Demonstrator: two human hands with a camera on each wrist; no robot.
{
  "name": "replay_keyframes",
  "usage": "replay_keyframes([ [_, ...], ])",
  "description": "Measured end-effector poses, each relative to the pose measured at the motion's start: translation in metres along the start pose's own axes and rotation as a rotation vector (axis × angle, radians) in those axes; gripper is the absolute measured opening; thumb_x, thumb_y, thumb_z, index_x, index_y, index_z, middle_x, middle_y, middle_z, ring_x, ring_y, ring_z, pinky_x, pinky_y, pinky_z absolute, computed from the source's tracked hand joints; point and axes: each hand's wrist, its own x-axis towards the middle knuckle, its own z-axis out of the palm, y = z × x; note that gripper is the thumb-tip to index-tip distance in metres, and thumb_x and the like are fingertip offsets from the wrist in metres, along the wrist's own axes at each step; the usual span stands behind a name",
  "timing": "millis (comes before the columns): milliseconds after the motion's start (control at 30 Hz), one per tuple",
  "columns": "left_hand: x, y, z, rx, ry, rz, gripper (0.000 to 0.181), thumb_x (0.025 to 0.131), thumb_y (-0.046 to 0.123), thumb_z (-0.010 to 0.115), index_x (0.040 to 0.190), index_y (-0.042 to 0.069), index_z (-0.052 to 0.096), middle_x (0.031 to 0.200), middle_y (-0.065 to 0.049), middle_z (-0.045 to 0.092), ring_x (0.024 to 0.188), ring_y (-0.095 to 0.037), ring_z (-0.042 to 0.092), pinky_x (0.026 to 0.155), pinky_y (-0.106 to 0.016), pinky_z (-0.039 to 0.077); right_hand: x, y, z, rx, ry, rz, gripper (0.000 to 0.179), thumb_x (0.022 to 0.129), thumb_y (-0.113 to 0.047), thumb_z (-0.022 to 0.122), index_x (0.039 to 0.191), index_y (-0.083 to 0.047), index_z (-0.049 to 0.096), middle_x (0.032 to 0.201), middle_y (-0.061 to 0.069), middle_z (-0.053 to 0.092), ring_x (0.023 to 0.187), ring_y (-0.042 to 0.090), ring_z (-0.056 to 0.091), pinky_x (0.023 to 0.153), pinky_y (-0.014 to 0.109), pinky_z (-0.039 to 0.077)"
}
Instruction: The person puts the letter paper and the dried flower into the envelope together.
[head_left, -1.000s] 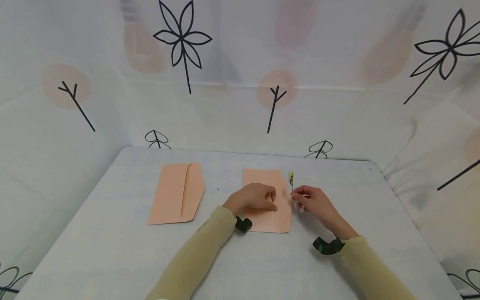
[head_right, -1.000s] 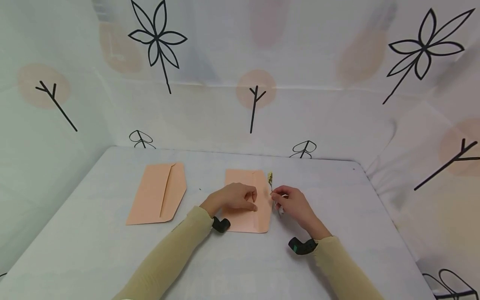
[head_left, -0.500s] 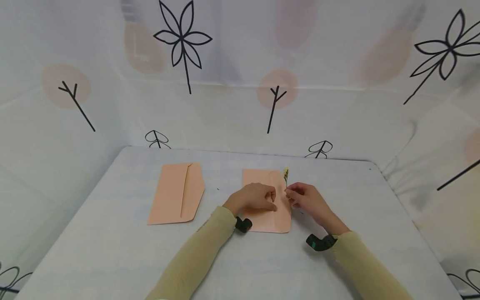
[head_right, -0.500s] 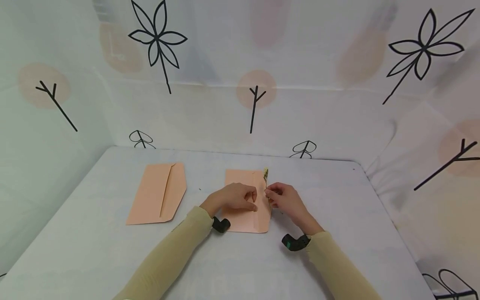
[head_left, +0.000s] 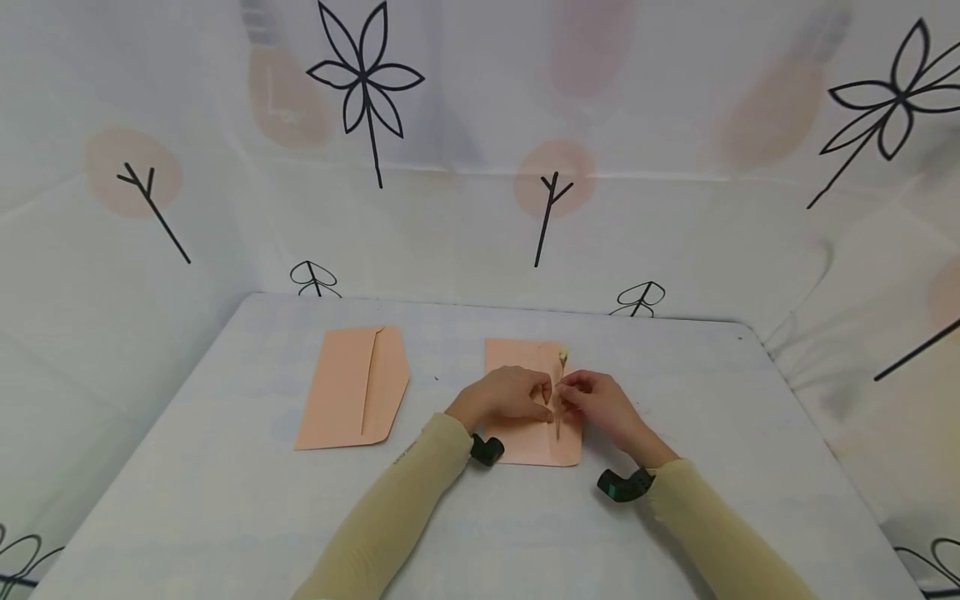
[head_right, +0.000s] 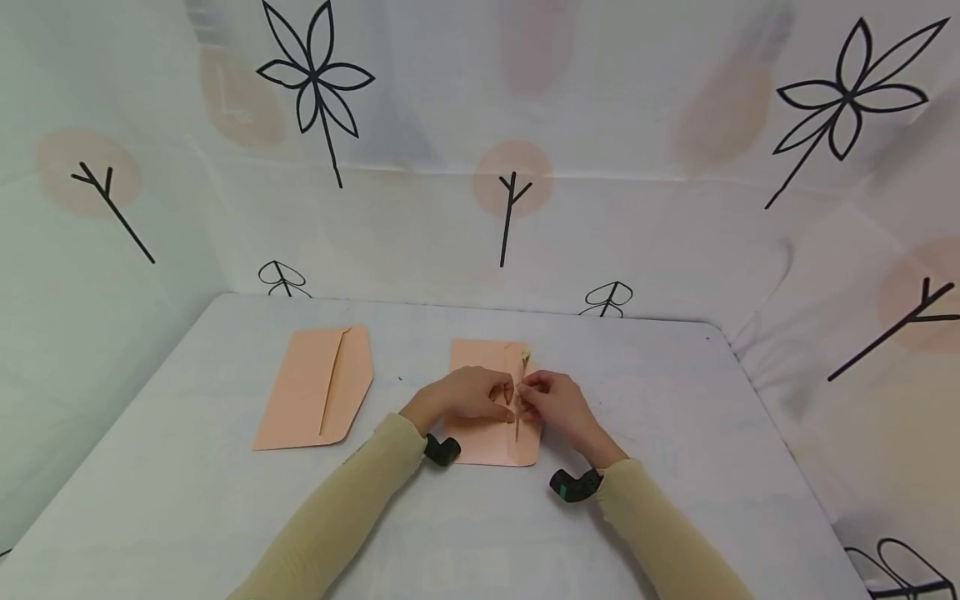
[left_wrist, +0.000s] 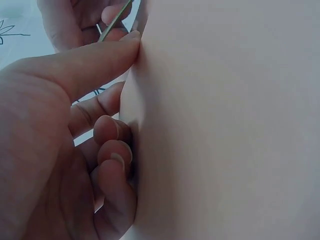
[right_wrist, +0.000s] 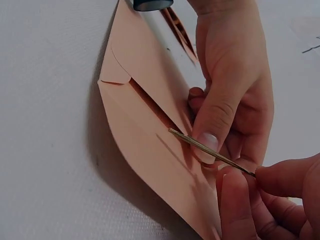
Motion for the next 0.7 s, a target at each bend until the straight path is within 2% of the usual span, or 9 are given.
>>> replay_keyframes([
  [333,-0.0006,0.0004,-0.0014,0.01,0.007,0.021,0.024,0.088,0.043,0.072,0.101,0.026,0.061,0.077,0.006,0.054,0.074,-0.011,0.051,0.065,-0.025,0.037,-0.0001,-0.0007,0.0088,0.018,0.001,0.033,0.019,0.101,-0.009,0.057,0.114,0.004,0.06,0.098,0.012,0.066,0.075,0.014,0.063,0.067,0.027,0.054],
  [700,0.0016,-0.0032,0.0015,0.004,0.023,0.03,0.021,0.089,0.042,0.071,0.101,0.027,0.062,0.078,0.006,0.054,0.075,-0.011,0.05,0.066,-0.026,0.037,0.0027,0.0039,0.0098,0.107,-0.002,0.075,0.021,0.102,-0.01,0.057,0.116,0.005,0.057,0.1,0.013,0.066,0.076,0.014,0.065,0.068,0.027,0.055],
])
